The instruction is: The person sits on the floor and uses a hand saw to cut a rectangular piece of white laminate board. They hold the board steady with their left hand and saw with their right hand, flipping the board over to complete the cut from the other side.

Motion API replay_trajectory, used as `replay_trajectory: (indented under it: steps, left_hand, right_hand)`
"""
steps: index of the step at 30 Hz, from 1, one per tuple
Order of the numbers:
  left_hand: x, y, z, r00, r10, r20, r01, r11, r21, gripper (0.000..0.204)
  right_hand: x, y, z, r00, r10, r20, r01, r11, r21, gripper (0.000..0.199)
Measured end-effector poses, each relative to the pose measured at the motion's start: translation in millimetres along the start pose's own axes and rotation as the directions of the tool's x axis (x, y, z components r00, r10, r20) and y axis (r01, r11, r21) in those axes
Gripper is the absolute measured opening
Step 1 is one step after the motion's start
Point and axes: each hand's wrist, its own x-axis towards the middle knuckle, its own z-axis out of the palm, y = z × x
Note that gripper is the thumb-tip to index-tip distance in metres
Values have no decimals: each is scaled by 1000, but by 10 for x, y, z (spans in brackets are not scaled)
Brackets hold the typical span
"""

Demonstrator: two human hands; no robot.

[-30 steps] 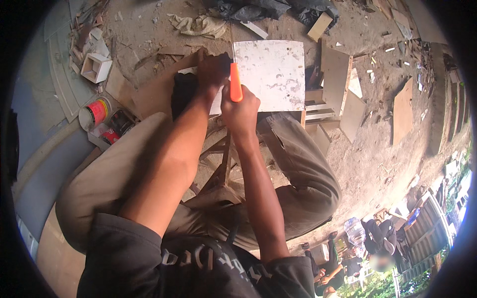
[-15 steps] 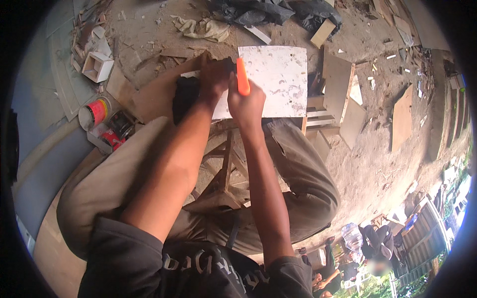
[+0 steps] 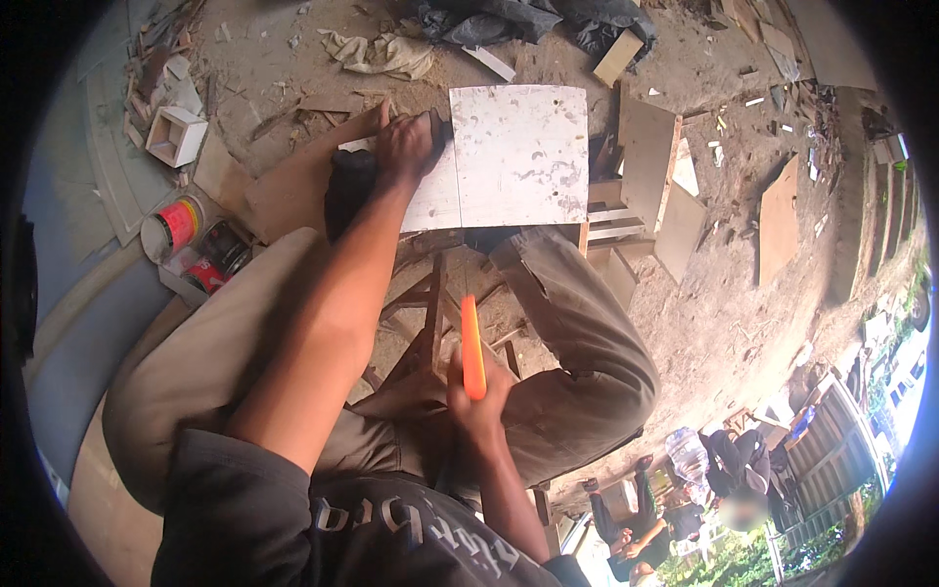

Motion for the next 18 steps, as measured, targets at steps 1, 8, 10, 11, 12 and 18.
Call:
replay_trajectory:
  steps: [1,8,10,11,12,18]
  left_hand:
    - [39,115,-68,999,-25,37,24,999,38,37]
    - [25,-3,-137,993,-41,111,31,995,91,39]
    - [159,326,-110,939,-80,334,33,989,146,42]
    - [157,335,-131,945,-20,327,-64,968,244,28]
    - [141,312,-150,952,-29,304,-48,969,243,27]
    - [-3,1,-91,996,22,-85,-21,1000,19,35]
  right_hand:
    - [-231,-49,-121,1000,29,4,-29,999,-21,22]
    - [1200,-96,486,982,-176,-70,182,979,92,18]
    - [1896,-87,618,985,-159,-73,160,987,8,15]
    - [2018,-278,622,993,-110,-50,111,994,9,16]
    - [2058,-499,609,998,-67,-19,67,998,0,17]
    - [134,54,28,998,2,70,5,996,-91,7]
